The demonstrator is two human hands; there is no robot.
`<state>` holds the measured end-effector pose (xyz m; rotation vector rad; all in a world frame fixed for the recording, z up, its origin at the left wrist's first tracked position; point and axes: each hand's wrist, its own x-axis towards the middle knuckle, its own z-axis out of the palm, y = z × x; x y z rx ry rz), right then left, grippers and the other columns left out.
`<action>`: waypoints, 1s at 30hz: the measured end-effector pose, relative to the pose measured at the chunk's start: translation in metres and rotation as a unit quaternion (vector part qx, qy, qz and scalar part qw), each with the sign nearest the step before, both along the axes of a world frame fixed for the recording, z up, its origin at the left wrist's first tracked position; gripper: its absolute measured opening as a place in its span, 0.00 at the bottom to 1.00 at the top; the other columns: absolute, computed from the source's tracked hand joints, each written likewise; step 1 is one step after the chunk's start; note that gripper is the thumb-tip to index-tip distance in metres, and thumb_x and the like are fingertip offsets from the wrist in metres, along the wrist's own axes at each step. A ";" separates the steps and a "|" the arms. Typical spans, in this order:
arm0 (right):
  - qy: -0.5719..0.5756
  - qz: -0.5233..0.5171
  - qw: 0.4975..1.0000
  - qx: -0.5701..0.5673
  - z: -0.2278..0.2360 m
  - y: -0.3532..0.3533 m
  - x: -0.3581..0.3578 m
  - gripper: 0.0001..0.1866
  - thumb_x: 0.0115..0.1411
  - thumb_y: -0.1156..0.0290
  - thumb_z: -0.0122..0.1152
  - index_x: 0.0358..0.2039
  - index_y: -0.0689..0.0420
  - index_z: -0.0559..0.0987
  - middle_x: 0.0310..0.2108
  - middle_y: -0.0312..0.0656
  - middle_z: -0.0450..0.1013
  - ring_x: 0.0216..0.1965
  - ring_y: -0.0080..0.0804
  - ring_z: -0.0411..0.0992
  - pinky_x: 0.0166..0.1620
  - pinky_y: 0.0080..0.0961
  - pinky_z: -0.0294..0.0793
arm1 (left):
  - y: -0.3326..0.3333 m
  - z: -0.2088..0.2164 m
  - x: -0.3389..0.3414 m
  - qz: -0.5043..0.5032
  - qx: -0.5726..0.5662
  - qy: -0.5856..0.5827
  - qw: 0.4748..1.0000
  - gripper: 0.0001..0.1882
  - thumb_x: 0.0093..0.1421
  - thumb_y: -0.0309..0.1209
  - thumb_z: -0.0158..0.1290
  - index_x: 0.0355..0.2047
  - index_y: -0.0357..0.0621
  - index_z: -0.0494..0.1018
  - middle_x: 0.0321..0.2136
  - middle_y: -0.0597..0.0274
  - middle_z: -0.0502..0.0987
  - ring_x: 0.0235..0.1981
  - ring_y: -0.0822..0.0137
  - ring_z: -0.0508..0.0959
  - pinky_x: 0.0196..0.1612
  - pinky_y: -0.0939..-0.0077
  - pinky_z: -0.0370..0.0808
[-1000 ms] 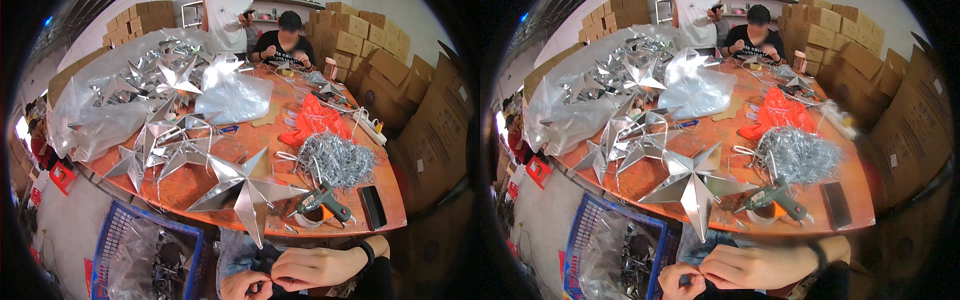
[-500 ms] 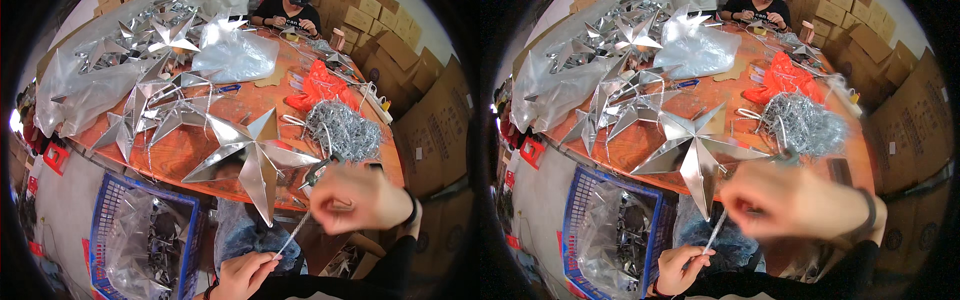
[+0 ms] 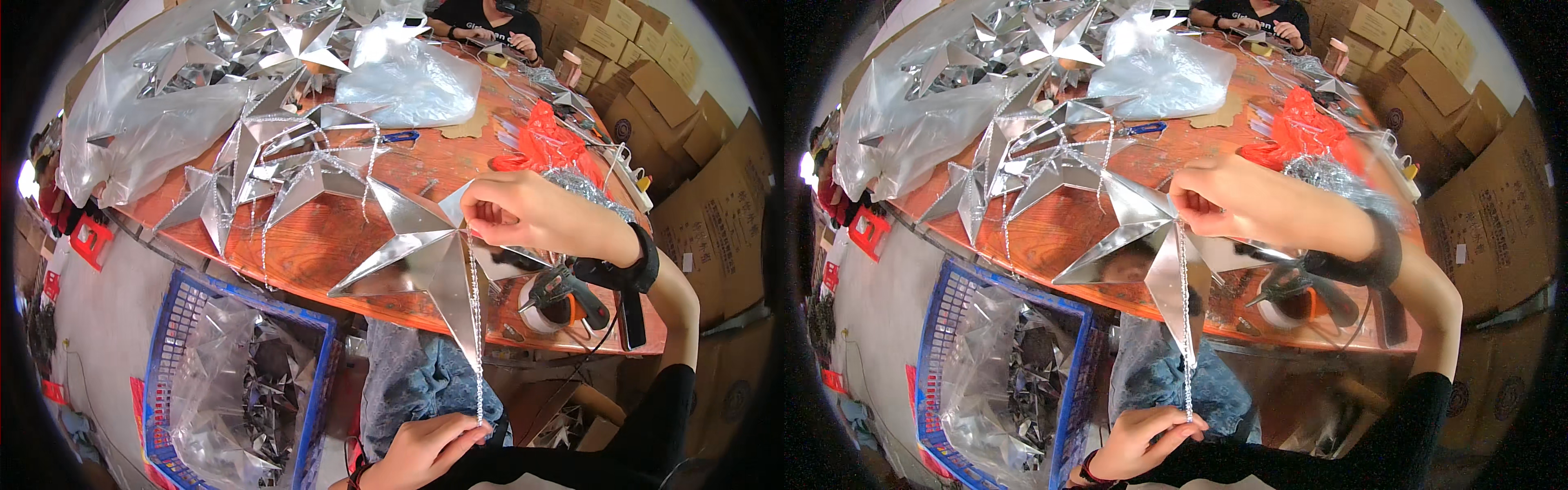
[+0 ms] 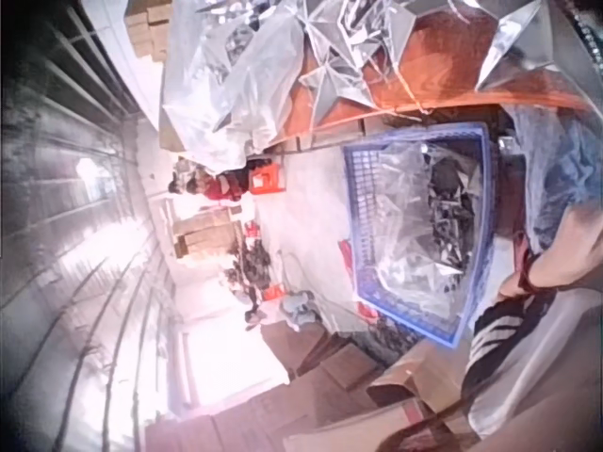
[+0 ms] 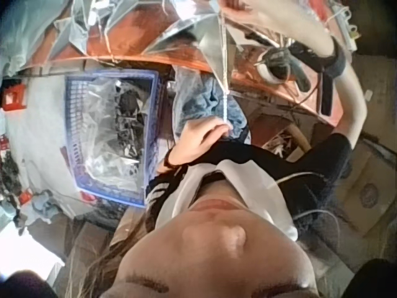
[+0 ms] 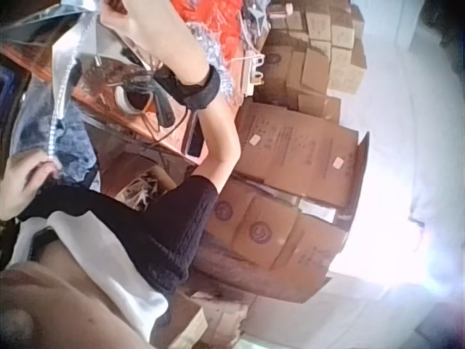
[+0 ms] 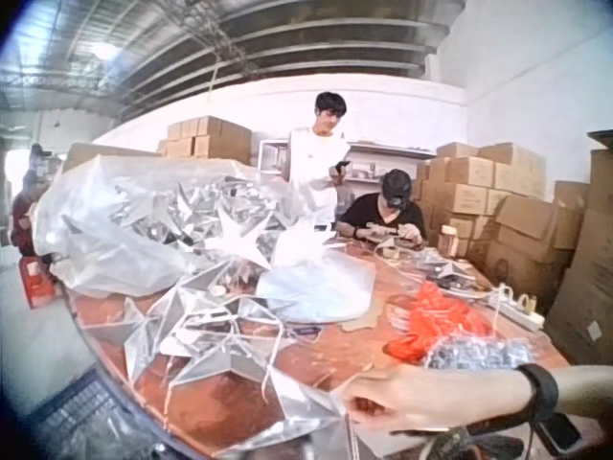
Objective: The person is assembling large silver decorative stars by attaching beads and using a glue gun.
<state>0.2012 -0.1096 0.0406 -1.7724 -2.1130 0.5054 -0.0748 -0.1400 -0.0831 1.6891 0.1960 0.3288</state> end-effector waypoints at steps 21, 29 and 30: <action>-0.040 0.042 0.997 0.057 -0.018 0.006 0.000 0.06 0.55 0.75 0.55 0.33 0.62 0.69 0.29 0.43 0.67 0.30 0.38 0.69 0.34 0.28 0.69 | 0.001 0.002 0.017 -0.016 0.006 -0.079 0.997 0.08 0.56 0.22 0.54 0.38 0.38 0.74 0.25 0.59 0.78 0.25 0.67 0.79 0.28 0.80 0.74; -0.018 0.002 0.998 0.063 -0.017 0.001 -0.003 0.05 0.56 0.76 0.55 0.32 0.62 0.71 0.29 0.43 0.69 0.28 0.38 0.71 0.33 0.28 0.71 | 0.003 0.000 0.017 -0.004 0.023 -0.087 0.996 0.08 0.55 0.22 0.54 0.37 0.37 0.74 0.26 0.58 0.78 0.25 0.66 0.79 0.28 0.79 0.73; -0.014 -0.004 0.998 0.060 -0.015 -0.001 -0.005 0.05 0.56 0.75 0.55 0.32 0.61 0.72 0.29 0.44 0.70 0.28 0.38 0.71 0.33 0.28 0.71 | 0.003 0.000 0.017 -0.003 0.021 -0.084 0.996 0.08 0.55 0.22 0.54 0.37 0.37 0.74 0.26 0.58 0.78 0.25 0.66 0.79 0.28 0.78 0.73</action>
